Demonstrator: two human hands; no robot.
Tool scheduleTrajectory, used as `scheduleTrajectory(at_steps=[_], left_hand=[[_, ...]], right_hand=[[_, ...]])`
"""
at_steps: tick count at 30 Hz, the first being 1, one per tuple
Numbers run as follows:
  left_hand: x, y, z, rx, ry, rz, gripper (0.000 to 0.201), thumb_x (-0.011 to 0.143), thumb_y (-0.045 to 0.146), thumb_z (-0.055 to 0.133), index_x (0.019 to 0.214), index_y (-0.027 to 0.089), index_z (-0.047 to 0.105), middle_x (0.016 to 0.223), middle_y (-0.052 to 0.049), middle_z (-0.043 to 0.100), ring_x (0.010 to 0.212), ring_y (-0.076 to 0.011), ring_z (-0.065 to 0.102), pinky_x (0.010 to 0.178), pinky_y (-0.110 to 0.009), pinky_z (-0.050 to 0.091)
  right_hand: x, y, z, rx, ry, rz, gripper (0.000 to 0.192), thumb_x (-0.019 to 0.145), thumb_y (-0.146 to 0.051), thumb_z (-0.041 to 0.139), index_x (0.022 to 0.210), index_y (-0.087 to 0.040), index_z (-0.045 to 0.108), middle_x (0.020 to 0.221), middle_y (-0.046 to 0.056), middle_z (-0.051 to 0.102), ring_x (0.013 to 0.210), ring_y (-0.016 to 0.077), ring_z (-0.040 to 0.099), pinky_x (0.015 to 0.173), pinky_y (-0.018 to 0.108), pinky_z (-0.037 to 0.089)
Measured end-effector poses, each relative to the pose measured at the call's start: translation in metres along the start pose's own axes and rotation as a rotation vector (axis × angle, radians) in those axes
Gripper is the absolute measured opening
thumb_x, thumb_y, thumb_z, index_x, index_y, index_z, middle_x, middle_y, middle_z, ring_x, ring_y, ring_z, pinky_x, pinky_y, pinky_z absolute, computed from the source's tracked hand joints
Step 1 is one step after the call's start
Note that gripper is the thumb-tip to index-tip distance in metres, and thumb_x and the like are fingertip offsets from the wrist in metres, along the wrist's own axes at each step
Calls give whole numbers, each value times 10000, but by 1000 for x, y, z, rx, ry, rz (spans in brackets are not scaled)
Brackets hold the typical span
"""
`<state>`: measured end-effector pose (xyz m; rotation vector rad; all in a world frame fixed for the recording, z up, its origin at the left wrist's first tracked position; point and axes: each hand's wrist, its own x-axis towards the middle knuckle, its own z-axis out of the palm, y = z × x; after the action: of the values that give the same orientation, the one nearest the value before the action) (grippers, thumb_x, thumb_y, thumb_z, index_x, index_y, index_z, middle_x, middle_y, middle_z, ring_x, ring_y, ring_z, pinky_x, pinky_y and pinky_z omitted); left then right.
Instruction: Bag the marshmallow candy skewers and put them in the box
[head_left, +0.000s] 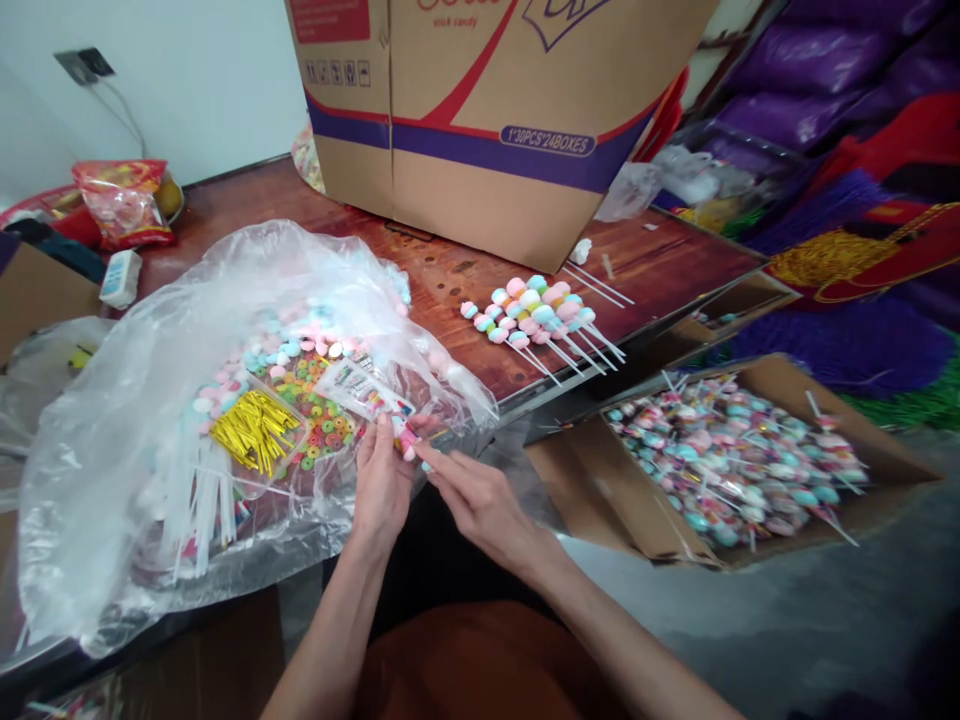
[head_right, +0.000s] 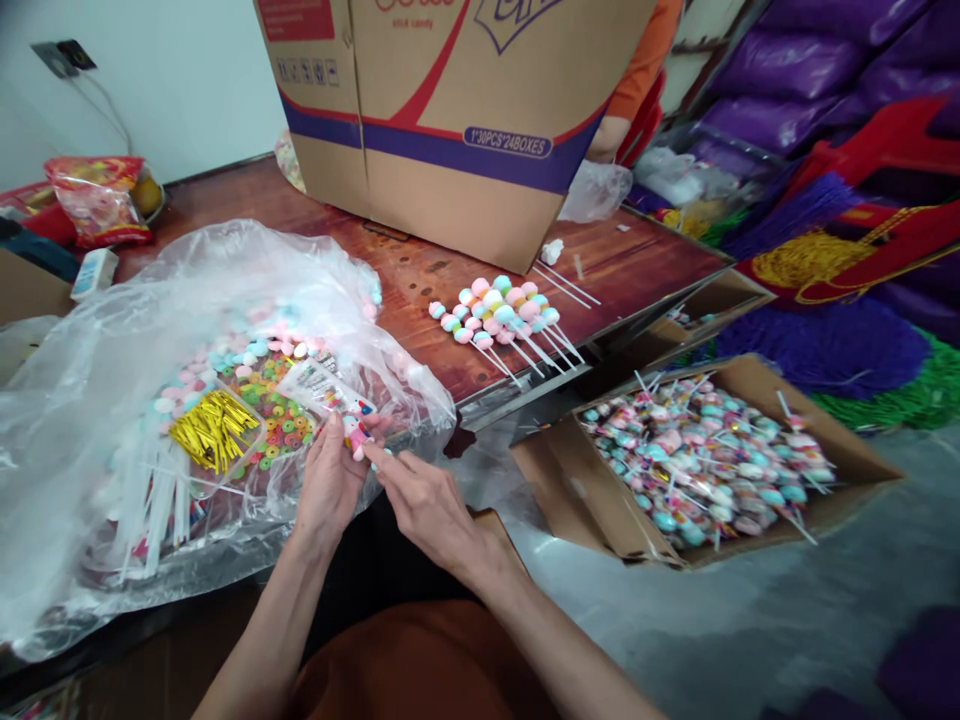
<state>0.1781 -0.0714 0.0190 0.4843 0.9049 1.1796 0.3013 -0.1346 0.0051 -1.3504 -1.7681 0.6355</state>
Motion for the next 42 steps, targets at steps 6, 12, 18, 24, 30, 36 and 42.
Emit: scheduleTrajectory(at_steps=[6, 12, 18, 24, 30, 36, 42], left_hand=[[-2, -3, 1, -46, 18, 43, 339, 770, 470, 790, 884, 172, 676, 964, -99, 771, 1001, -263, 727, 868, -381, 566], [-4, -5, 3, -39, -17, 50, 320, 828, 473, 735, 929, 173, 693, 998, -94, 765, 1041, -266, 713, 932, -402, 535], [-4, -5, -1, -13, -32, 41, 323, 819, 470, 744, 940, 181, 668, 984, -83, 761, 1024, -252, 718, 914, -383, 536], [-4, -2, -2, 60, -117, 19, 296, 851, 460, 713, 897, 175, 650, 936, -76, 758, 979, -226, 718, 891, -365, 543], [-2, -3, -5, 21, -77, -35, 366, 829, 498, 723, 898, 142, 676, 943, -119, 765, 956, -254, 723, 852, -380, 569], [-1, 0, -10, 36, -22, -91, 374, 824, 469, 742, 968, 128, 687, 980, -142, 779, 920, -248, 742, 801, -355, 589], [-1, 5, -10, 54, -67, -140, 395, 845, 515, 702, 940, 132, 690, 983, -153, 782, 961, -295, 745, 887, -441, 578]], right_hand=[[-5, -2, 11, 44, 110, 43, 436, 997, -158, 462, 1419, -219, 555, 1066, 94, 727, 879, 184, 712, 834, 299, 582], [-4, -2, 11, 235, 149, 175, 400, 950, -194, 564, 1345, -204, 619, 1087, 60, 764, 862, 177, 740, 803, 281, 603], [-2, 0, 8, 227, 118, 68, 402, 964, -159, 537, 1348, -224, 637, 1270, 77, 711, 1145, 201, 689, 1001, 331, 550], [1, 3, 6, 226, 83, 105, 401, 975, -179, 521, 1358, -221, 632, 1253, 76, 718, 1128, 212, 693, 987, 354, 550], [3, 0, 2, 277, 186, 300, 368, 934, -216, 588, 1290, -214, 681, 973, 38, 787, 697, 156, 713, 745, 289, 602], [7, 2, -11, 133, 121, 126, 376, 973, -186, 537, 1317, -274, 663, 1195, 46, 742, 952, 180, 733, 897, 300, 576], [-2, 14, -10, -143, 33, -102, 416, 1029, -134, 410, 1366, -243, 626, 917, 55, 719, 790, 127, 702, 739, 202, 555]])
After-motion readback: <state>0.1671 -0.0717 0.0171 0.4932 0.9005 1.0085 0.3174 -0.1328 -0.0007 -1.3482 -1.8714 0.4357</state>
